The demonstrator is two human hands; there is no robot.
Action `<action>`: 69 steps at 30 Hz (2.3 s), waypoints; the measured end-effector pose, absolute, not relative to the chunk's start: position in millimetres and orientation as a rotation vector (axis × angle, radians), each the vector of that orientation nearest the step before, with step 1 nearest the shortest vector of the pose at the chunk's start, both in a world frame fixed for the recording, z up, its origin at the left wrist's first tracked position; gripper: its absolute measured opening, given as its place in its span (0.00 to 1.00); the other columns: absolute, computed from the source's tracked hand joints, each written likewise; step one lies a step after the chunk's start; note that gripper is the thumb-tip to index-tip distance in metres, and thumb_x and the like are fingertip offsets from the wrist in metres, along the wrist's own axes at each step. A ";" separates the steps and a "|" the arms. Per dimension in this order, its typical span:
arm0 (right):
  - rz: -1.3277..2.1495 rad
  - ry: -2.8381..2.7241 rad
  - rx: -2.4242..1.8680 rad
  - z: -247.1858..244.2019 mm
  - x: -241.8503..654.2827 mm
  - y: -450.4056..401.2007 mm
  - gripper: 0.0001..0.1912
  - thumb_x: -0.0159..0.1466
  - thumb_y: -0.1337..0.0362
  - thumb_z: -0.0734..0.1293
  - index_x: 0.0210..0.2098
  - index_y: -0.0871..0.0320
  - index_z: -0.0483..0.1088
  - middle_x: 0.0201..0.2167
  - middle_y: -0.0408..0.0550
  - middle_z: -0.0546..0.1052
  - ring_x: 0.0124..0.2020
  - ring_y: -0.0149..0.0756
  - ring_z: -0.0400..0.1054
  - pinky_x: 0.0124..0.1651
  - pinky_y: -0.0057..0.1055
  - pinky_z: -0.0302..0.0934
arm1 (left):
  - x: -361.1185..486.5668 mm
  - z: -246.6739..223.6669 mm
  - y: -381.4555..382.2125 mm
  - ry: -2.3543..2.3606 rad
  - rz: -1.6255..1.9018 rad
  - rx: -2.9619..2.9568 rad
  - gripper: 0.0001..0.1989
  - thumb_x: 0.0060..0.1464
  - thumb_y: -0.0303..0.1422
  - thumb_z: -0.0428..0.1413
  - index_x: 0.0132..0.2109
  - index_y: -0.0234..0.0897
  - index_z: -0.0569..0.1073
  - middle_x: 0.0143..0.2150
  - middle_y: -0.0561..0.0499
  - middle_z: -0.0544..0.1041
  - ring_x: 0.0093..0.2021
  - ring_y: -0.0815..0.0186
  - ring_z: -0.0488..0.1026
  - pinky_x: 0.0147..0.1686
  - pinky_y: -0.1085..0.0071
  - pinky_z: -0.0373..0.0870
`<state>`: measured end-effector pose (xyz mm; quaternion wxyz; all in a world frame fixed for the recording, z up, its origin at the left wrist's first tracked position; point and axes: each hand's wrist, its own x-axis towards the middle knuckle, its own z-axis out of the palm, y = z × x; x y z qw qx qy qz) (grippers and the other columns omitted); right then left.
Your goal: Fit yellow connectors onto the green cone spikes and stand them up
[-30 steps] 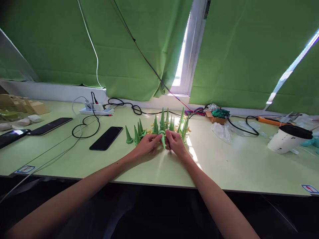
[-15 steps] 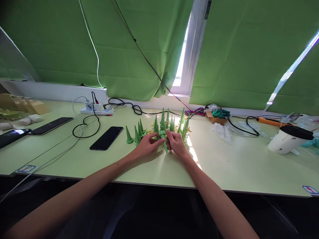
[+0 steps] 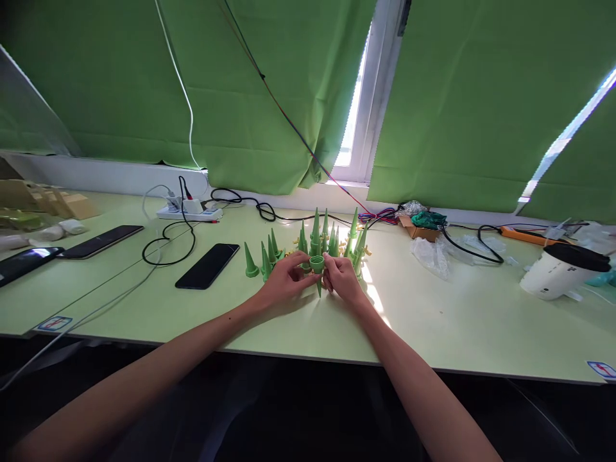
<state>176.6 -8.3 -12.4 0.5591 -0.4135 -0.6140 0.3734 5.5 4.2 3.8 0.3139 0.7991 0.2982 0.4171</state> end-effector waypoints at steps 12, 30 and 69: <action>0.876 -1.404 -0.970 -5.3 172.8 -13.3 0.32 0.66 0.45 0.62 0.12 0.55 0.56 0.07 0.40 0.60 0.10 0.26 0.53 0.17 0.27 0.50 | 8.0 5.9 -0.5 0.827 1.157 2.119 0.16 0.55 0.41 0.60 0.46 0.36 0.71 0.38 0.52 0.71 0.20 0.79 0.61 0.20 0.76 0.58; 0.971 -1.407 -0.881 -3.2 174.9 -15.8 0.29 0.64 0.39 0.62 0.22 0.57 0.64 0.14 0.40 0.65 0.14 0.26 0.56 0.17 0.26 0.51 | 6.8 9.2 -3.5 0.825 0.962 1.786 0.28 0.64 0.52 0.43 0.29 0.35 0.72 0.17 0.54 0.62 0.19 0.71 0.60 0.20 0.72 0.57; 0.841 -1.493 -1.069 -9.2 176.2 -10.9 0.34 0.67 0.43 0.58 0.11 0.55 0.57 0.06 0.40 0.58 0.10 0.26 0.52 0.20 0.29 0.51 | 3.6 -6.0 4.2 0.714 1.130 2.433 0.10 0.64 0.31 0.51 0.49 0.37 0.74 0.50 0.46 0.72 0.35 0.70 0.70 0.35 0.72 0.68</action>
